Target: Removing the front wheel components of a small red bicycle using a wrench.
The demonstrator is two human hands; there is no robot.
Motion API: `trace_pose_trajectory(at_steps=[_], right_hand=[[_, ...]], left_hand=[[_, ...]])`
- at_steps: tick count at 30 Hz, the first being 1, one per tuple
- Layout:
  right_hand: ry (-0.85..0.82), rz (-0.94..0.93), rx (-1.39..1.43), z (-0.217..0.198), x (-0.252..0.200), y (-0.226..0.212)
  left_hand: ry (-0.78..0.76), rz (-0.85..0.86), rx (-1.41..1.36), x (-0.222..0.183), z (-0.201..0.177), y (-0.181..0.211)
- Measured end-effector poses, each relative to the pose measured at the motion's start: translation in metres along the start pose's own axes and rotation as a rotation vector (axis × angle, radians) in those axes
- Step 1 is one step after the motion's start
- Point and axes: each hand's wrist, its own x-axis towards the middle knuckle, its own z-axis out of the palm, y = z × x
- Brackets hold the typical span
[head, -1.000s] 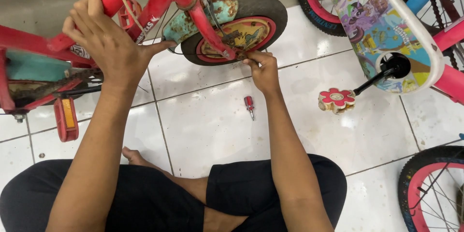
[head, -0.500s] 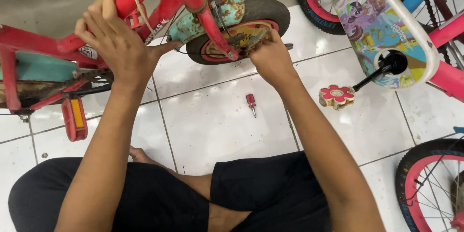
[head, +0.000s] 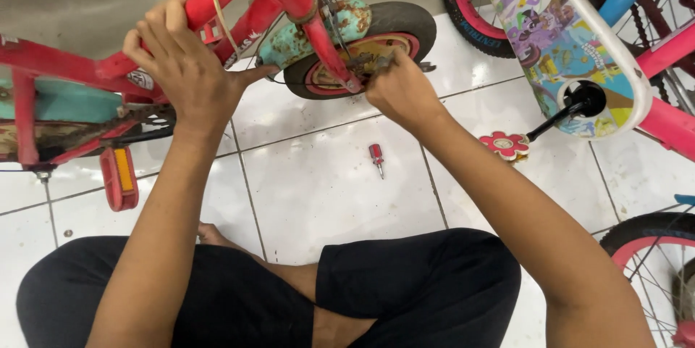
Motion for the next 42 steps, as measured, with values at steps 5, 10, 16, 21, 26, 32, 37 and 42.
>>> trace_pose_trajectory(at_steps=[5, 10, 16, 21, 26, 32, 37, 42], right_hand=[[0.006, 0.329, 0.404, 0.016, -0.03, 0.003], [-0.115, 0.803, 1.121, 0.017, -0.043, -0.027], [0.047, 0.963, 1.422, 0.033, -0.033, -0.073], [0.094, 0.983, 1.564, 0.047, -0.029, -0.084], [0.219, 0.967, 1.648, 0.066, -0.023, -0.091], [0.333, 0.942, 1.718, 0.069, -0.02, -0.09], [0.3, 0.953, 1.725, 0.071, -0.02, -0.085], [0.3, 0.934, 1.805, 0.065, -0.018, -0.077]], left_hand=[[-0.015, -0.008, 0.013, 0.001, -0.004, 0.001], [-0.027, -0.033, -0.012, 0.0, -0.003, 0.003], [-0.003, 0.002, 0.025, -0.002, 0.002, 0.001], [0.038, 0.014, 0.035, -0.003, 0.007, -0.002], [0.013, -0.009, 0.025, -0.002, 0.004, -0.001], [0.004, -0.019, 0.024, -0.005, 0.008, -0.003], [0.019, -0.006, 0.041, -0.004, 0.011, -0.004], [0.02, -0.023, -0.004, -0.001, 0.006, -0.001]])
